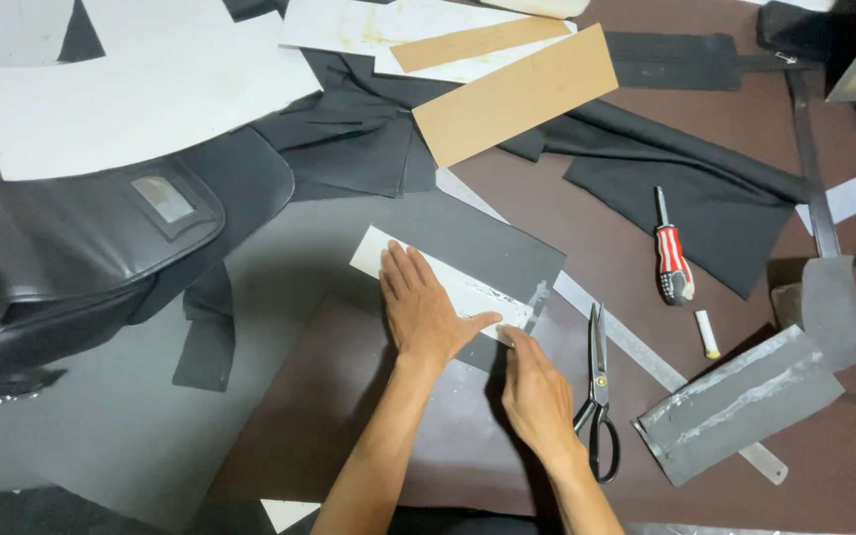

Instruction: Measuring, cutting, and aligning leather components for bag assembly

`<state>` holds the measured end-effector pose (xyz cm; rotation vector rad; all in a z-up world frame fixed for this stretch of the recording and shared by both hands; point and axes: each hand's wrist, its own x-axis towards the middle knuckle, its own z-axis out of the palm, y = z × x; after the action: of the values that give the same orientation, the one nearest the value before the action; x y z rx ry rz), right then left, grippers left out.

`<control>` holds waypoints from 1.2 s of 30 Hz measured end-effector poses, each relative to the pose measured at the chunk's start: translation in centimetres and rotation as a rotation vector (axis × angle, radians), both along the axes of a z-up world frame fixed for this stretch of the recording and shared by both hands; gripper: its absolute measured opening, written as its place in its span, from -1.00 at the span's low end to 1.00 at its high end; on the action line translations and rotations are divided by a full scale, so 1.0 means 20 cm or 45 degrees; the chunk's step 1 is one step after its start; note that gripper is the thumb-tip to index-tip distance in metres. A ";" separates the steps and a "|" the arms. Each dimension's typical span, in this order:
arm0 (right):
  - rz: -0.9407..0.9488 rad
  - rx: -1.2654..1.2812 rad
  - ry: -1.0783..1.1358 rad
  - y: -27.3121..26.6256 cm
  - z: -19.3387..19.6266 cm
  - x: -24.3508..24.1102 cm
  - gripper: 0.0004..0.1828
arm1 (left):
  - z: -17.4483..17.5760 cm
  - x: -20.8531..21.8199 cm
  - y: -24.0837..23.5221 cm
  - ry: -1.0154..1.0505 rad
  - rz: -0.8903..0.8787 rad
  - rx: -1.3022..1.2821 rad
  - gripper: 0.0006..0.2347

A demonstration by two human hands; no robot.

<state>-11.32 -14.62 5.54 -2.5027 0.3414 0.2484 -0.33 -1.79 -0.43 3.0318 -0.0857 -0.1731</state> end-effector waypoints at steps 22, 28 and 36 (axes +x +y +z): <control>0.147 -0.325 0.083 0.09 0.08 -0.10 -0.21 | 0.03 0.06 0.13 -0.354 -0.194 -0.094 -0.02; 0.117 -0.200 0.106 0.08 0.17 -0.08 -0.31 | 0.07 0.11 0.21 -0.337 -0.262 -0.096 -0.13; -0.435 0.186 -0.379 -0.31 -0.07 -0.14 -0.67 | 0.09 0.08 0.17 -0.188 -0.199 -0.145 -0.18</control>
<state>-14.16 -20.79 4.12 -2.2487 0.5930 -0.2264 1.20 1.64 1.45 2.9187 -0.3332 0.0431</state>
